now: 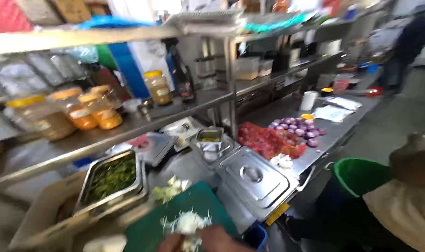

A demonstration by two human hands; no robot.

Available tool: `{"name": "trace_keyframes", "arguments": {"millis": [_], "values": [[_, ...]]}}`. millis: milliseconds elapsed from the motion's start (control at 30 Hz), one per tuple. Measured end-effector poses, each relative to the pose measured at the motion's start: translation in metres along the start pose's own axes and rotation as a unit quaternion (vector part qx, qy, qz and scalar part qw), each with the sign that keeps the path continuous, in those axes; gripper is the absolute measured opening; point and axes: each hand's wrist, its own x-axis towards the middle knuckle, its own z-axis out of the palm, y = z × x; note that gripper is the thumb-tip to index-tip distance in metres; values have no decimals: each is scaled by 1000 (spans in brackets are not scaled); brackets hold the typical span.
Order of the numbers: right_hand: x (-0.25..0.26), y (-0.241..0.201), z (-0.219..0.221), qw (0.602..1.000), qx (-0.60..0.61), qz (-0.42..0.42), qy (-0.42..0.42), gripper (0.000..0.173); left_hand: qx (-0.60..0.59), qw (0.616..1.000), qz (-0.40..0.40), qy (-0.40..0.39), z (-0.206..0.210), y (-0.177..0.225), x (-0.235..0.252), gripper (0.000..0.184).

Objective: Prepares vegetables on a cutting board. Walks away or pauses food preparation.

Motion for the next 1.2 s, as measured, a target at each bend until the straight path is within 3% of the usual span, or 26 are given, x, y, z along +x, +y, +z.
{"name": "trace_keyframes", "arguments": {"millis": [33,100,200,367,500,667,800,967,1067,1200], "values": [[-4,1,-11,1000,-11,1,-20,46,2,997,44,63,22,-28,9,29],[3,0,-14,998,-36,5,-59,48,-19,994,76,82,41,-56,15,29],[27,2,13,995,-48,16,-92,57,-40,997,56,37,40,-55,14,30],[11,-7,-27,986,-112,42,-114,39,-37,994,68,77,44,-54,13,19],[33,-5,9,989,-85,39,-118,44,-35,991,81,98,53,-57,15,16],[13,-11,-34,983,-127,49,-121,37,-43,988,91,118,55,-62,15,16],[34,-9,12,986,-87,63,-129,48,-39,988,86,126,58,-61,15,16],[40,-6,23,989,-76,51,-118,45,-61,982,63,170,64,-66,7,22],[39,-7,15,987,-96,54,-120,42,-40,981,96,163,63,-66,10,17],[13,-18,-29,983,-159,53,-76,37,-25,981,130,145,59,-69,15,12]]}}
